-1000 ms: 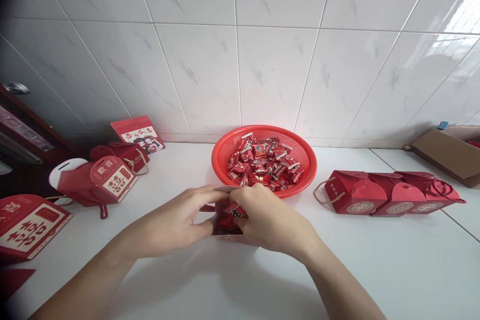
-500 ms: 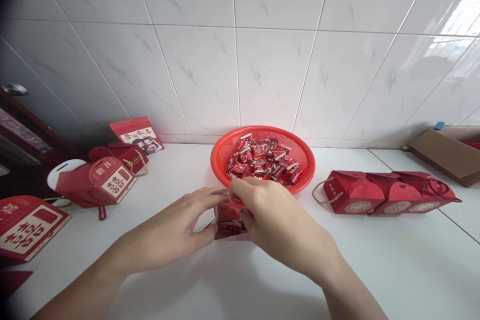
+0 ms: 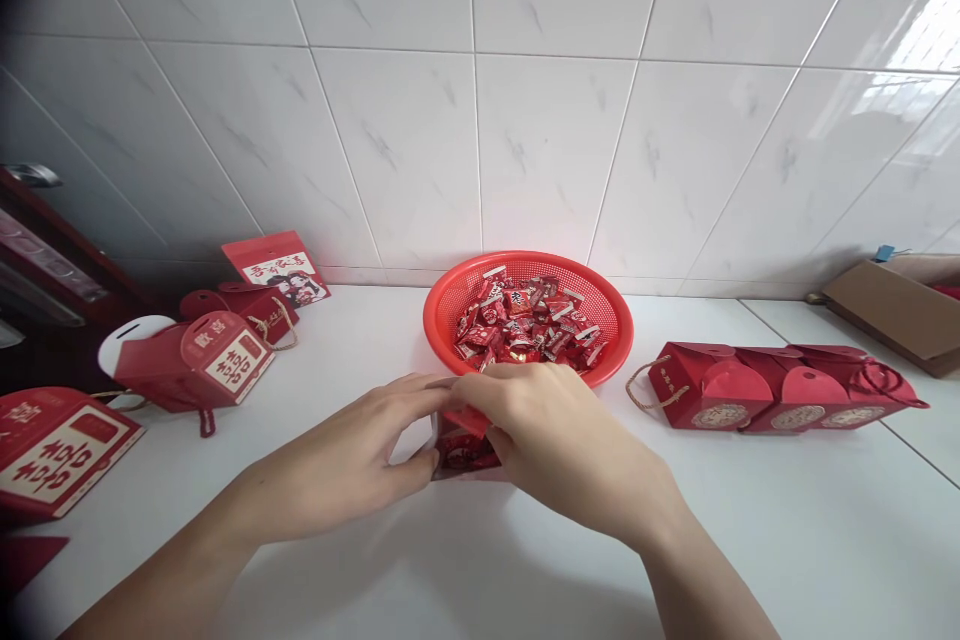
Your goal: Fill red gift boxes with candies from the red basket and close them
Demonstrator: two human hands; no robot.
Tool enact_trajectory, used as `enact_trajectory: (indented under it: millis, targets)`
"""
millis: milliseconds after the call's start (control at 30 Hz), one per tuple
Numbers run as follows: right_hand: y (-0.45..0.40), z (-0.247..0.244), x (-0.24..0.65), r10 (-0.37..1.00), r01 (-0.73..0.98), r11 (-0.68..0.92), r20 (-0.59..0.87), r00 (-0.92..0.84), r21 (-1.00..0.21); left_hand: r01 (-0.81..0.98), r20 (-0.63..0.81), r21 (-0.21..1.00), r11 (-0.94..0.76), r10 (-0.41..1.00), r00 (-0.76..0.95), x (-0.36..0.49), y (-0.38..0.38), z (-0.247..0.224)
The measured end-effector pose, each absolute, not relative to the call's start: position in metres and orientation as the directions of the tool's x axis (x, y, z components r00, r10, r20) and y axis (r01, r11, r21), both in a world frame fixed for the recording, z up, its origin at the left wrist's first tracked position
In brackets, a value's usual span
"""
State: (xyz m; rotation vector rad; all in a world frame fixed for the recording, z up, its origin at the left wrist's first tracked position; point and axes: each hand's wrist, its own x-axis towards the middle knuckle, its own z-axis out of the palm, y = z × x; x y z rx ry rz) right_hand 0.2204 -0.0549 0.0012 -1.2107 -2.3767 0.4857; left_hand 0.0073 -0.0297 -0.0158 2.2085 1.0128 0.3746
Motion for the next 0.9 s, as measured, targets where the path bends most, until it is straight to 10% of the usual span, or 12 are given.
enact_trajectory:
  millis: [333, 900]
  targets:
    - [-0.047, 0.006, 0.231, 0.941, 0.089, 0.168, 0.133, -0.310, -0.982, 0.486, 0.021, 0.719, -0.497, 0.714, 0.699, 0.010, -0.028, -0.010]
    - [-0.058, 0.013, 0.235, 0.838, 0.441, 0.501, 0.291, -0.461, -0.745, 0.576, -0.061, 0.677, -0.457, 0.746, 0.664, 0.007, -0.031, -0.012]
